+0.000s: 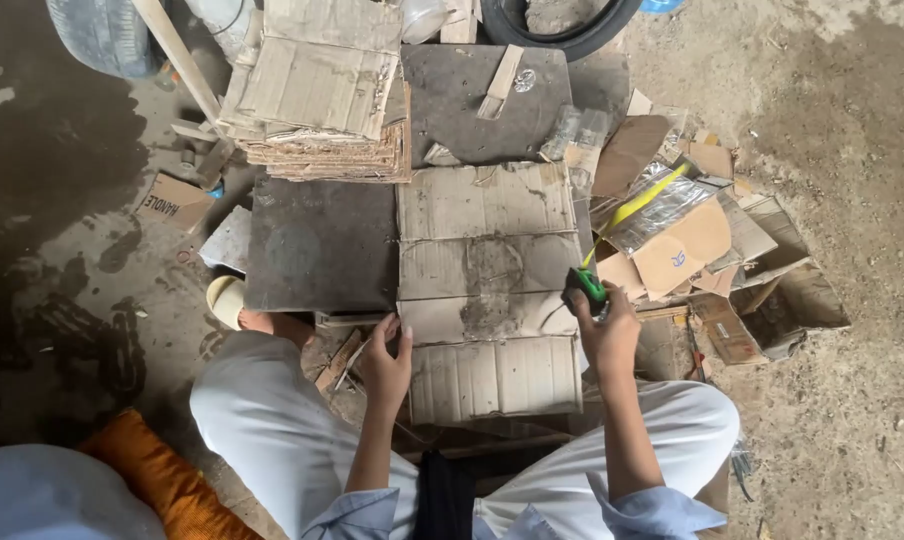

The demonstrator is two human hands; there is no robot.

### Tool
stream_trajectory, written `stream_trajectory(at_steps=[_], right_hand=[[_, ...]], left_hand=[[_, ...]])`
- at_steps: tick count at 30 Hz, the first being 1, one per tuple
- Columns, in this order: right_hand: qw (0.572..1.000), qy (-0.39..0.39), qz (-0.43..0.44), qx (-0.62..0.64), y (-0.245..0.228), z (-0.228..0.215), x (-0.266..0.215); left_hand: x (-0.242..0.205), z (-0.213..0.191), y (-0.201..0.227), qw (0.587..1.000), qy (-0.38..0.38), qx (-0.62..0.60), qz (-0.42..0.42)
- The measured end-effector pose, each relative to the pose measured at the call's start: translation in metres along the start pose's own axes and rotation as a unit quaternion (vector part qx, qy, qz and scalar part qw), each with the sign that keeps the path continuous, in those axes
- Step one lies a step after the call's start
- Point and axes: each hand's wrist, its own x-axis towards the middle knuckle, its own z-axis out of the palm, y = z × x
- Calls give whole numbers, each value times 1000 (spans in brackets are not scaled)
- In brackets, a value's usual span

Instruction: A person measures cardboard with a tape measure, marks it with a pen, and cuts it using a utility knife.

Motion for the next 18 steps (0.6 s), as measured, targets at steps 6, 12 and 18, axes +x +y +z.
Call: stream_trajectory(at_steps=[6,12,18], right_hand=[[960,101,-204,-163,-19,-13,64],[907,101,-318,-256,-43,48,178],[867,107,-393,-286,-71,134,224]], left_hand=[[-10,-10,6,998,-8,-52,-22],[5,-3,41,997,12,-69,13],[72,52,71,985,10,-78,153]])
